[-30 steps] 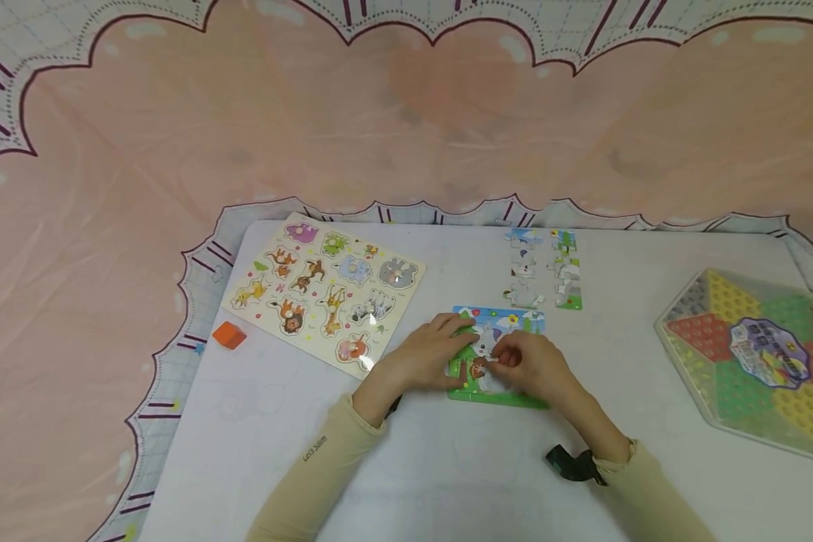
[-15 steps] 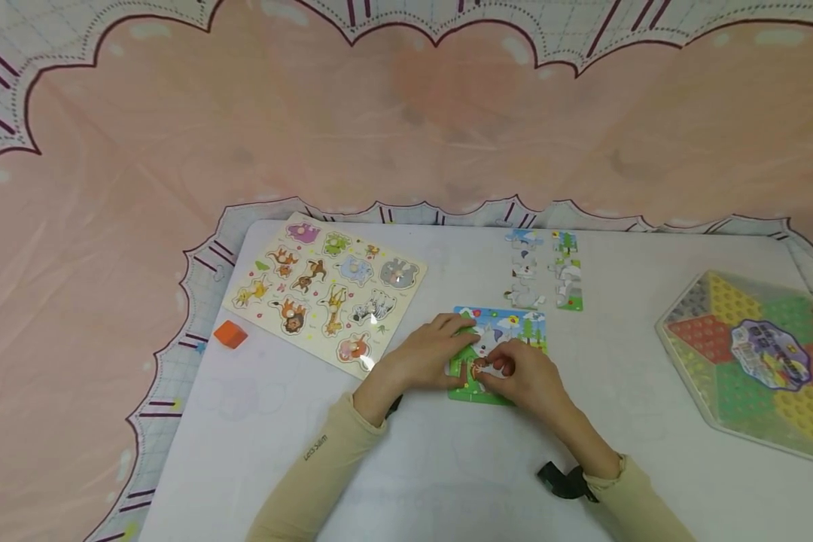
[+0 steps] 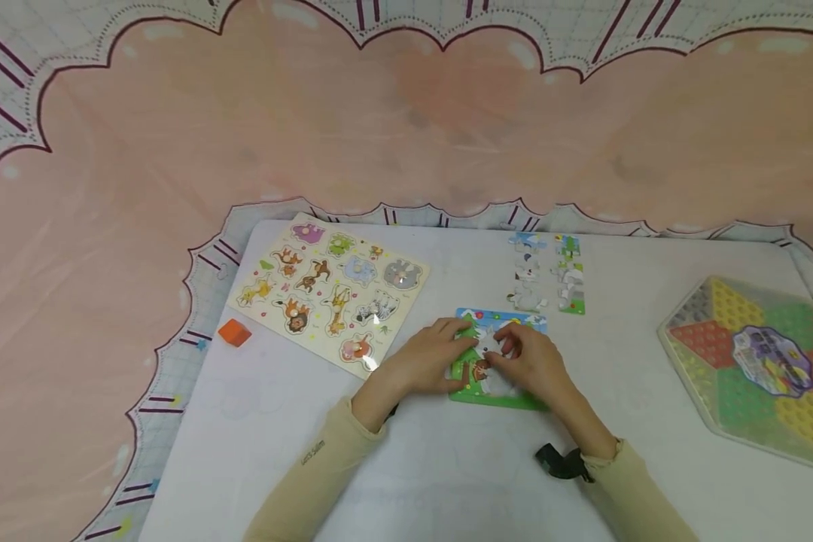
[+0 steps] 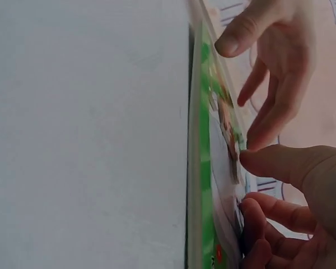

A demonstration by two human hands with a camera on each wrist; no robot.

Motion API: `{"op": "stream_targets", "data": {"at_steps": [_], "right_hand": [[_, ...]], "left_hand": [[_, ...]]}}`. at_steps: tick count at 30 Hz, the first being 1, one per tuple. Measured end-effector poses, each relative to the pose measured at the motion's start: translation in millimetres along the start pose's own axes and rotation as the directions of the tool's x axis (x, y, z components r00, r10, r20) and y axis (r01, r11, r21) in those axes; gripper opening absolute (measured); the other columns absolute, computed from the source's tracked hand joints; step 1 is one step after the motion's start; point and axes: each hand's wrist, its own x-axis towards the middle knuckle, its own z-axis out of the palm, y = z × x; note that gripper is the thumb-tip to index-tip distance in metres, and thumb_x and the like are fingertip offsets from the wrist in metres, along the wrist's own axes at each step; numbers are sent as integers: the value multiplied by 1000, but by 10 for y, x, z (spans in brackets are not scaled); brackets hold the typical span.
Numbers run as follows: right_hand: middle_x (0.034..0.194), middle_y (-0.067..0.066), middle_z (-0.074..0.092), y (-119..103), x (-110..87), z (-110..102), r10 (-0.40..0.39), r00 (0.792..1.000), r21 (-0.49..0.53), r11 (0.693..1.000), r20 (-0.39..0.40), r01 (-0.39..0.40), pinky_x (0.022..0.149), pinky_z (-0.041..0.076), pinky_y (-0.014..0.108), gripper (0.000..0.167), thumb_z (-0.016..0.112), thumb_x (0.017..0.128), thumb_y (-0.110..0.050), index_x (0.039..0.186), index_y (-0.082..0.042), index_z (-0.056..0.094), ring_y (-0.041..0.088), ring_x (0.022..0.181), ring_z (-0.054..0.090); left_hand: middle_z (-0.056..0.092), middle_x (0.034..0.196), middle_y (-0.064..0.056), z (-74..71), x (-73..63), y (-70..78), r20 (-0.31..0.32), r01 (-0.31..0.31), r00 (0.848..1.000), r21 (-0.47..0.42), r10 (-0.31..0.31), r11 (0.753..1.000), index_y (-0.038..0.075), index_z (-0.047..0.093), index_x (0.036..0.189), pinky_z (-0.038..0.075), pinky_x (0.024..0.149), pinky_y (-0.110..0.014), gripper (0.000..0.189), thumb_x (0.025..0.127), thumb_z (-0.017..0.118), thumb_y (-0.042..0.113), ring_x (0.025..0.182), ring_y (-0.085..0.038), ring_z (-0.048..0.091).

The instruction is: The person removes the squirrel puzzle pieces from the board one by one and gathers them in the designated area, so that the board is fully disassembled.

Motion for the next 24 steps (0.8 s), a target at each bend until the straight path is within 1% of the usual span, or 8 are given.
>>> {"op": "stream_targets", "data": {"at_steps": [4, 6, 8, 12, 15, 18, 21, 24], "right_hand": [[82, 2, 61, 15, 32, -31, 31, 999, 16, 999, 23, -32, 57, 42, 31, 29, 76, 86, -23, 106, -4, 67, 15, 67, 53], [83, 3, 61, 14, 58, -31, 39, 999, 16, 999, 23, -40, 57, 42, 31, 33, 75, 86, -25, 110, -3, 67, 15, 67, 53], [85, 3, 62, 3, 90, -25, 39, 999, 9, 999, 21, -39, 57, 42, 31, 39, 75, 86, -27, 114, -1, 67, 15, 68, 53], [86, 4, 60, -41, 159, -7, 21, 1000, -27, 999, 17, -20, 58, 42, 30, 45, 76, 85, -29, 118, 1, 66, 16, 70, 54], [86, 5, 59, -66, 197, -5, 14, 1000, -48, 999, 18, -13, 59, 42, 30, 46, 78, 84, -29, 116, 1, 66, 17, 71, 54], [86, 5, 58, -87, 220, -7, 17, 1000, -57, 998, 15, -16, 59, 42, 30, 47, 80, 82, -30, 115, 1, 67, 18, 72, 54], [87, 6, 58, -103, 234, -7, 24, 1000, -50, 998, 7, -24, 61, 44, 31, 48, 82, 79, -30, 113, 1, 68, 19, 74, 55], [89, 8, 60, -104, 255, 8, 55, 998, 13, 998, 2, -55, 63, 47, 32, 47, 81, 81, -30, 111, 2, 67, 21, 76, 58]], "left_hand": [[45, 146, -10, 22, -17, 24, -13, 4, 1000, -2, -4, 1000, 10, 57, 136, 42, 105, -41, 56, 88, 72, 33, 136, -27, 39], [45, 145, -11, 20, -34, 34, -12, 25, 1000, -6, -25, 1000, 10, 58, 136, 42, 104, -41, 55, 88, 72, 34, 135, -27, 39], [45, 145, -12, 16, -50, 31, -18, 59, 998, -15, -59, 998, 10, 57, 137, 42, 104, -42, 57, 88, 72, 37, 135, -28, 39], [38, 150, -19, 27, -78, -19, -33, 152, 988, -45, -154, 987, 7, 49, 144, 37, 109, -46, 76, 85, 74, 47, 140, -33, 33], [30, 154, -23, 47, -96, -56, -25, 197, 980, -72, -200, 978, 5, 40, 150, 30, 113, -51, 89, 82, 74, 52, 144, -39, 24], [24, 156, -24, 51, -110, -76, -1, 211, 977, -88, -212, 974, 7, 33, 153, 24, 115, -54, 98, 79, 76, 55, 146, -43, 16], [21, 158, -23, 40, -110, -81, 13, 210, 978, -90, -210, 973, 8, 31, 154, 21, 116, -55, 102, 77, 77, 56, 147, -43, 13], [21, 158, -23, 26, -98, -79, 21, 208, 978, -73, -207, 975, 9, 31, 155, 21, 116, -55, 102, 77, 76, 57, 147, -43, 13]]}}
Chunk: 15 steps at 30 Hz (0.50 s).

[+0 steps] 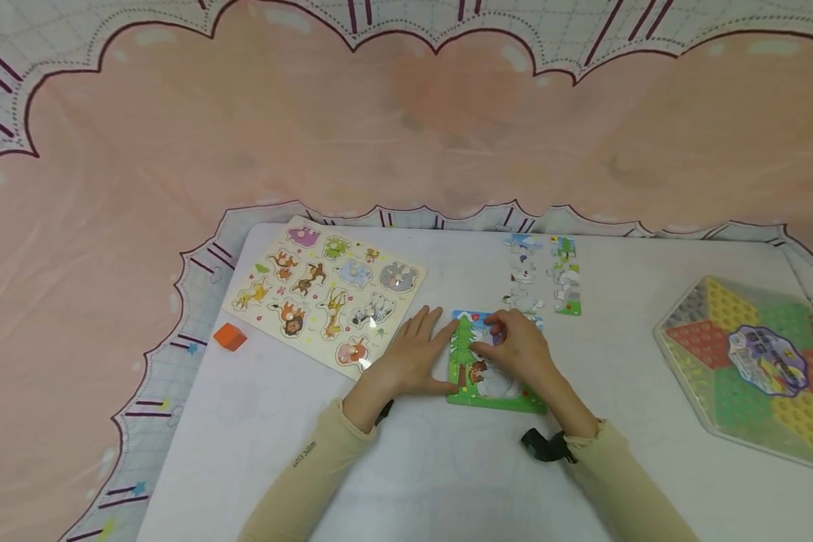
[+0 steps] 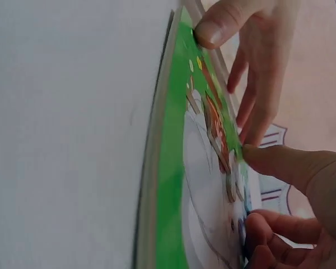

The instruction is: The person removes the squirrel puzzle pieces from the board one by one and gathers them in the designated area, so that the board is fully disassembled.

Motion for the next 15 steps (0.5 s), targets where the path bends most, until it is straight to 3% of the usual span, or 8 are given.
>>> {"op": "stream_targets", "data": {"at_steps": [7, 15], "right_hand": [[88, 12, 65, -44, 69, 47, 114, 993, 194, 975, 3, -112, 61, 47, 30, 36, 76, 86, -26, 105, 2, 68, 21, 72, 58], [98, 13, 63, -116, 59, 35, 125, 991, 112, 985, 36, -129, 65, 45, 31, 43, 79, 83, -27, 112, 1, 63, 22, 77, 56]], "left_hand": [[21, 159, -22, -47, -15, -7, 22, 32, 999, 28, -33, 999, 11, 32, 155, 21, 116, -54, 101, 77, 76, 58, 147, -42, 13], [19, 160, -20, -20, 6, 7, 39, 38, 998, 40, -40, 998, 13, 30, 156, 20, 117, -54, 102, 77, 74, 60, 148, -40, 11]]}}
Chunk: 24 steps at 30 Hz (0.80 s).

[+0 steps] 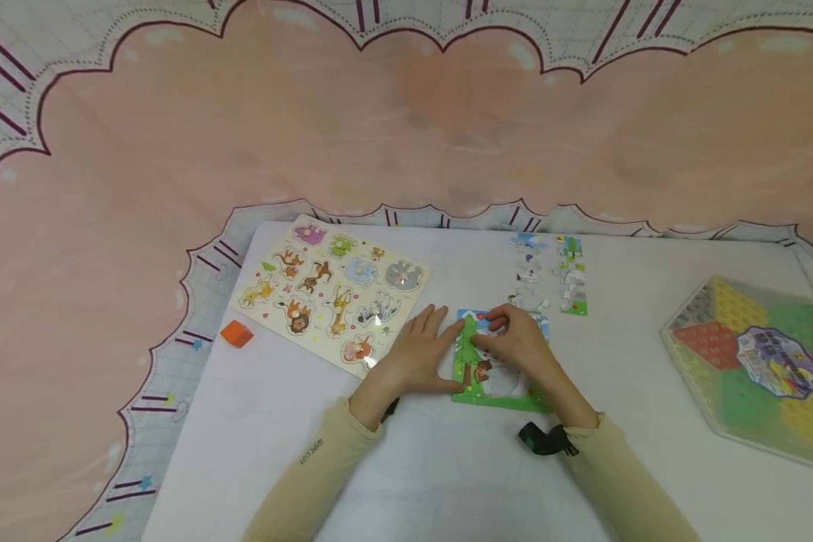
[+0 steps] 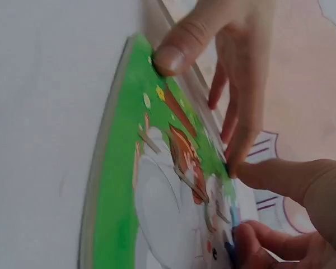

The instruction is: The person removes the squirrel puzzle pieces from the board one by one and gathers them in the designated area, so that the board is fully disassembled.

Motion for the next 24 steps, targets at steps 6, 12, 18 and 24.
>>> {"op": "stream_targets", "data": {"at_steps": [6, 12, 18, 24], "right_hand": [[96, 11, 58, 12, -130, 75, -20, 998, -173, 985, -58, 10, 63, 43, 31, 62, 84, 76, -34, 118, 5, 59, 21, 76, 53], [95, 10, 60, -21, -126, 118, 7, 993, -157, 987, -116, -26, 64, 42, 31, 60, 87, 73, -32, 115, 2, 60, 21, 76, 54], [100, 13, 59, -50, -90, 115, 77, 993, -123, 989, -85, -87, 70, 43, 35, 61, 86, 74, -31, 115, 2, 56, 26, 83, 55], [99, 14, 57, -65, -59, 114, 57, 997, -127, 990, -49, -63, 70, 42, 35, 52, 85, 75, -28, 109, 2, 60, 26, 82, 53]], "left_hand": [[17, 161, -19, 32, 19, 28, 18, 12, 1000, 17, -12, 1000, 15, 28, 156, 19, 117, -53, 103, 77, 73, 62, 148, -39, 10], [16, 161, -18, 35, 44, 34, 19, 18, 1000, 33, -18, 999, 16, 27, 157, 19, 117, -52, 103, 77, 73, 63, 149, -38, 10], [17, 161, -18, 28, 42, 32, 28, 27, 999, 43, -29, 999, 16, 27, 157, 19, 117, -52, 104, 77, 73, 63, 149, -38, 10], [18, 160, -19, 22, 37, 30, 22, 19, 1000, 36, -20, 999, 14, 28, 156, 19, 117, -53, 103, 77, 73, 62, 148, -39, 11]]}}
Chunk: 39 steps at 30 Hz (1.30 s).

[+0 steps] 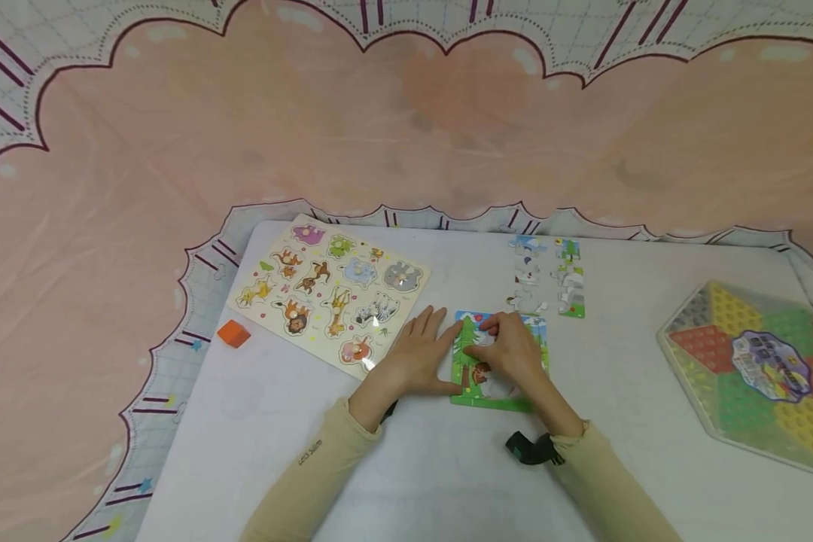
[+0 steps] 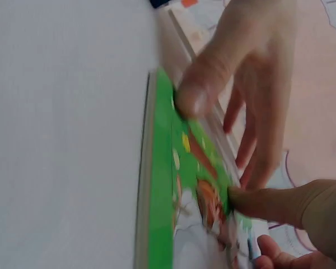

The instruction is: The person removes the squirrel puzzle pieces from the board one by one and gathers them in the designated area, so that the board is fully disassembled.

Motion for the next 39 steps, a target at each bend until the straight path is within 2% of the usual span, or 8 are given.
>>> {"op": "stream_targets", "data": {"at_steps": [3, 9, 14, 20, 23, 29, 36, 39], "right_hand": [[102, 15, 55, -6, -4, 2, -23, 1000, -3, 1000, 1, 23, 69, 42, 36, 50, 84, 76, -26, 111, 2, 61, 26, 82, 52], [100, 13, 60, -13, -55, 25, -36, 996, -65, 997, -86, 31, 68, 45, 37, 54, 87, 74, -32, 108, -2, 59, 25, 79, 56], [94, 9, 67, -24, -75, 57, -76, 990, -18, 997, -117, 74, 67, 47, 38, 46, 87, 74, -25, 107, -5, 61, 24, 80, 61], [91, 10, 63, -50, -78, 81, -133, 981, -15, 991, -139, 132, 66, 44, 38, 44, 86, 74, -18, 107, -4, 60, 25, 77, 57], [90, 13, 58, -55, -66, 81, -146, 979, 9, 989, -140, 149, 69, 42, 40, 44, 86, 73, -15, 105, -2, 59, 27, 78, 53], [100, 17, 50, -56, -62, 72, -108, 986, 72, 991, -128, 117, 66, 37, 39, 50, 86, 74, -14, 111, -3, 54, 28, 80, 45], [96, 15, 53, -54, -28, 72, -97, 989, 95, 990, -115, 109, 67, 37, 36, 66, 87, 73, -14, 125, -2, 48, 27, 80, 49], [94, 13, 55, -33, -14, 63, -95, 992, 109, 989, -86, 105, 65, 39, 33, 69, 87, 74, -14, 130, 0, 50, 24, 78, 52]], "left_hand": [[18, 160, -20, 3, 2, 2, -3, -6, 1000, -3, 6, 1000, 13, 29, 156, 19, 117, -53, 103, 77, 74, 62, 148, -39, 11], [18, 160, -19, 15, 6, 10, -6, -4, 1000, -3, 4, 1000, 14, 29, 156, 19, 117, -52, 103, 77, 74, 62, 148, -39, 11], [18, 160, -19, 15, 2, 19, -7, -8, 1000, 0, 8, 1000, 14, 29, 156, 19, 117, -52, 103, 77, 74, 61, 148, -39, 11], [18, 160, -19, 15, 6, 23, -5, -3, 1000, 16, 3, 1000, 14, 28, 156, 19, 117, -52, 104, 77, 74, 62, 148, -39, 11], [18, 160, -19, 13, 8, 21, -1, 2, 1000, 21, -2, 1000, 14, 28, 157, 18, 118, -51, 104, 77, 74, 63, 148, -39, 11], [17, 161, -19, 7, 7, 17, 3, 1, 1000, 22, -2, 1000, 14, 28, 157, 18, 118, -52, 104, 76, 74, 63, 148, -39, 11], [16, 161, -19, 15, 6, 2, 5, 8, 1000, 15, -8, 1000, 15, 27, 157, 17, 118, -52, 104, 77, 73, 63, 149, -38, 10], [16, 161, -18, 18, 0, 0, 8, 12, 1000, 16, -12, 1000, 15, 27, 157, 18, 118, -52, 103, 77, 73, 63, 149, -38, 10]]}}
